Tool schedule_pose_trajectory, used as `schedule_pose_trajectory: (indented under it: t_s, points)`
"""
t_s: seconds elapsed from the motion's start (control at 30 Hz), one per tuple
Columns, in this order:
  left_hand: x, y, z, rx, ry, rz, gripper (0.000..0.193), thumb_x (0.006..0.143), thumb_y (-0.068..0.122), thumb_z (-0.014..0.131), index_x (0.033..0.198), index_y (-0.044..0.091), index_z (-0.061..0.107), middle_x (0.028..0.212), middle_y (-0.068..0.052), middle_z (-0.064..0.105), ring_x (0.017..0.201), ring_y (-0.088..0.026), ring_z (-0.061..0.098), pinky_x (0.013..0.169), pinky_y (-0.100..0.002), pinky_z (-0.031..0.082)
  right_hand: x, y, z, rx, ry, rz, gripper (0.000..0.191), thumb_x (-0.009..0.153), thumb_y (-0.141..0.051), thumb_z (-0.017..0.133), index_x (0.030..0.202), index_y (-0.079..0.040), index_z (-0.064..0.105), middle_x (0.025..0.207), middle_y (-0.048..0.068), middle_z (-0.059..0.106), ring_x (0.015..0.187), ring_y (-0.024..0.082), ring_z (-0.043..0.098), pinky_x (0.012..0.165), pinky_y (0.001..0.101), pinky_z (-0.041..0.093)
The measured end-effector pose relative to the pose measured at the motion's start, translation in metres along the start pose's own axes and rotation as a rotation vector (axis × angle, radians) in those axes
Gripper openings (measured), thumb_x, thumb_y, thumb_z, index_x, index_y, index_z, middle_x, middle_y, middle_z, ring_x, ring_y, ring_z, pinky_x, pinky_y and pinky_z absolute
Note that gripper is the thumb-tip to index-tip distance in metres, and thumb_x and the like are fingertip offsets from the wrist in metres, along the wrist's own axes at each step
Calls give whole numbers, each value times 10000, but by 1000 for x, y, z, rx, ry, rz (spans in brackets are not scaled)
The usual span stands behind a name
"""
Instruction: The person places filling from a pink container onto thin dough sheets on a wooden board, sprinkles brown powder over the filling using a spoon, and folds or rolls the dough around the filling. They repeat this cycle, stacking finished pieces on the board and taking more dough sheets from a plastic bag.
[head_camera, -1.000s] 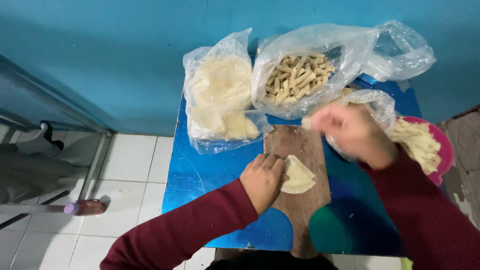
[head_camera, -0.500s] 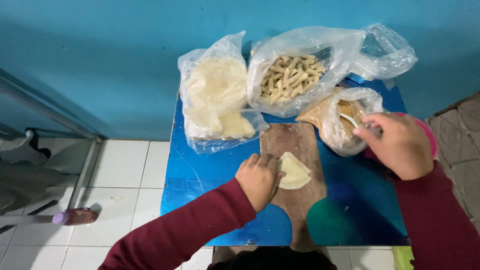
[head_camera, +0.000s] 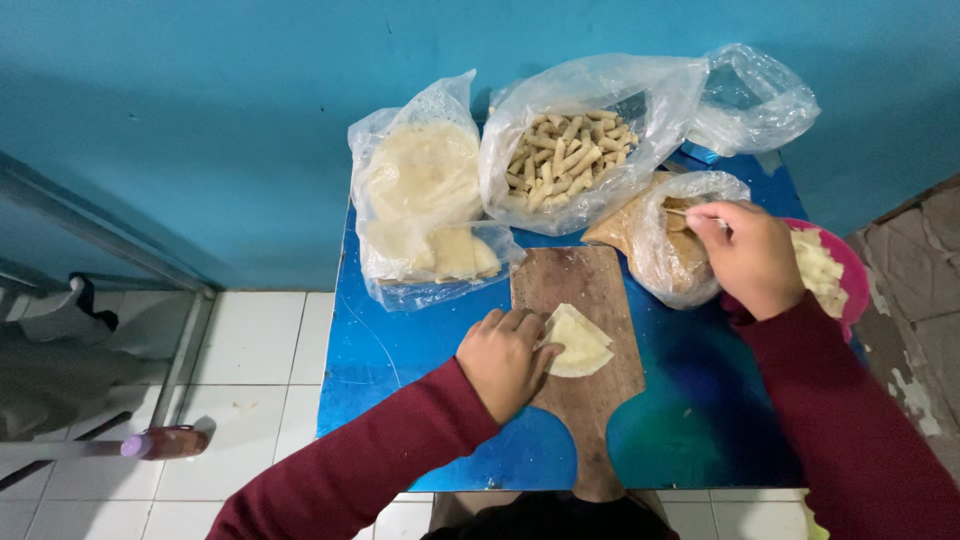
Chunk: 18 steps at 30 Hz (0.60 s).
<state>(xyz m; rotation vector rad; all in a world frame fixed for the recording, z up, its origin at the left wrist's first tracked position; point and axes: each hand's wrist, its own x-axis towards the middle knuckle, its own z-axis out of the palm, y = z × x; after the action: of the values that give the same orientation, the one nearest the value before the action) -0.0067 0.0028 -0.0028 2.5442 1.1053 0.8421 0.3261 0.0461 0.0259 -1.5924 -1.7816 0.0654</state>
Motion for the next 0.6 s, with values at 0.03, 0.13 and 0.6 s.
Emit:
schedule_pose_trajectory:
  t_s: [0.03,0.13,0.6]
  points:
    - [0,1,-1,-3,-2,-1,297,910,301,704,1026,29,678,925,-136,692,811,-329,638,698,-432,514,-2,3,0,29,-9,103,207,1042,-222,680,1129,-46,745,952,152,721,785,232,668,709,349,505]
    - [-1,3,-2,-17,-10,-2,283,931,299,697,1008,29,670,923,-145,691,802,-333,635,696,-436,515,-10,10,-4,132,-5,333,221,1061,-223,665,1136,-38,758,853,104,708,714,136,619,652,292,462]
    - [-2,7,-5,-63,-144,-38,299,923,286,698,1040,14,655,966,-174,690,847,-371,645,732,-451,528,-45,-1,-46,747,188,637,189,1111,-177,625,1148,-4,692,866,-20,594,694,32,464,614,183,370]
